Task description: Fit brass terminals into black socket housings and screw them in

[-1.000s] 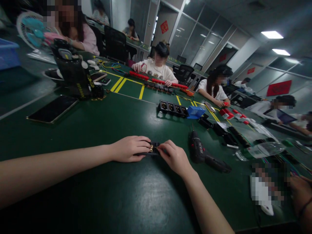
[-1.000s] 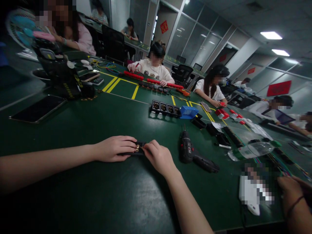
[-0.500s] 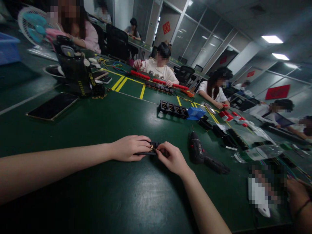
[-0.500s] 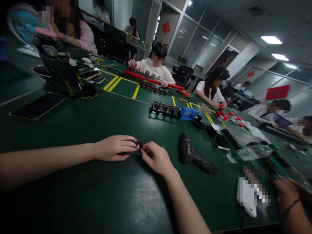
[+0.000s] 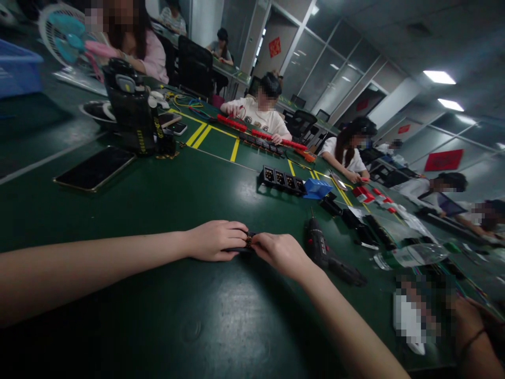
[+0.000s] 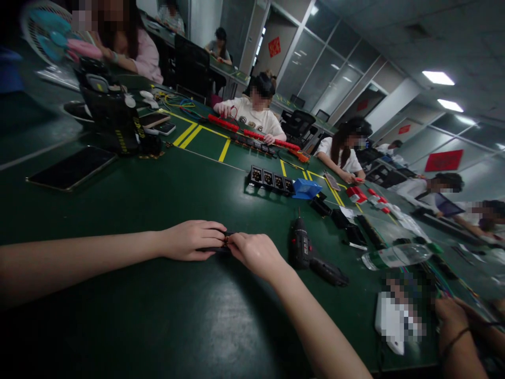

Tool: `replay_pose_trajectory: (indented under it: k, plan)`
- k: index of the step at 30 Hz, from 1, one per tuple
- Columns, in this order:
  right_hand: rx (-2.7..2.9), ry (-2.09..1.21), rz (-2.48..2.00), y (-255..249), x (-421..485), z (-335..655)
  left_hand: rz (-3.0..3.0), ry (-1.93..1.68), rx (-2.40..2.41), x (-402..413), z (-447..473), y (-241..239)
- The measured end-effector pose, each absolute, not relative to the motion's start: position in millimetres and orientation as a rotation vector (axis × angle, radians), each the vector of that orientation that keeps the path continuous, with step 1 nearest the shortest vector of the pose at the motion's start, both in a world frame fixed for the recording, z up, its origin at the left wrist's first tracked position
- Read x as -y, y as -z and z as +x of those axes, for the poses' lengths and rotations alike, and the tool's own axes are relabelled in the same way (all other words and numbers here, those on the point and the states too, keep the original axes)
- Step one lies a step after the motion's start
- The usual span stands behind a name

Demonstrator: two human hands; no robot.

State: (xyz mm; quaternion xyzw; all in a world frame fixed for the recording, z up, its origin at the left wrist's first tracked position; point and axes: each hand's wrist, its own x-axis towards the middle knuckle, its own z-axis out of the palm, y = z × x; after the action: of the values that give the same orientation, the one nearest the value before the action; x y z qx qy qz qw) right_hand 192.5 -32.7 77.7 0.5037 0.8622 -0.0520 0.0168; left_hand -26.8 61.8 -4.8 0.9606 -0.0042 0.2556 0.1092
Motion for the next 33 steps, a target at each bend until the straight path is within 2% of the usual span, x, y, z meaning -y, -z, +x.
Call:
replay_pose_trajectory:
  k: [26, 30, 33]
  plan:
    - [-2.521, -0.047, 1.528, -84, 49, 172, 2.823, -0.822, 0.039, -62, -30, 6]
    - [-2.439, -0.12, 1.763, -88, 63, 197, 2.778, -0.891, 0.052, -62, -30, 5]
    - [-2.171, -0.212, 2.04, -91, 72, 246, 2.772, -0.899, 0.064, -62, -30, 5]
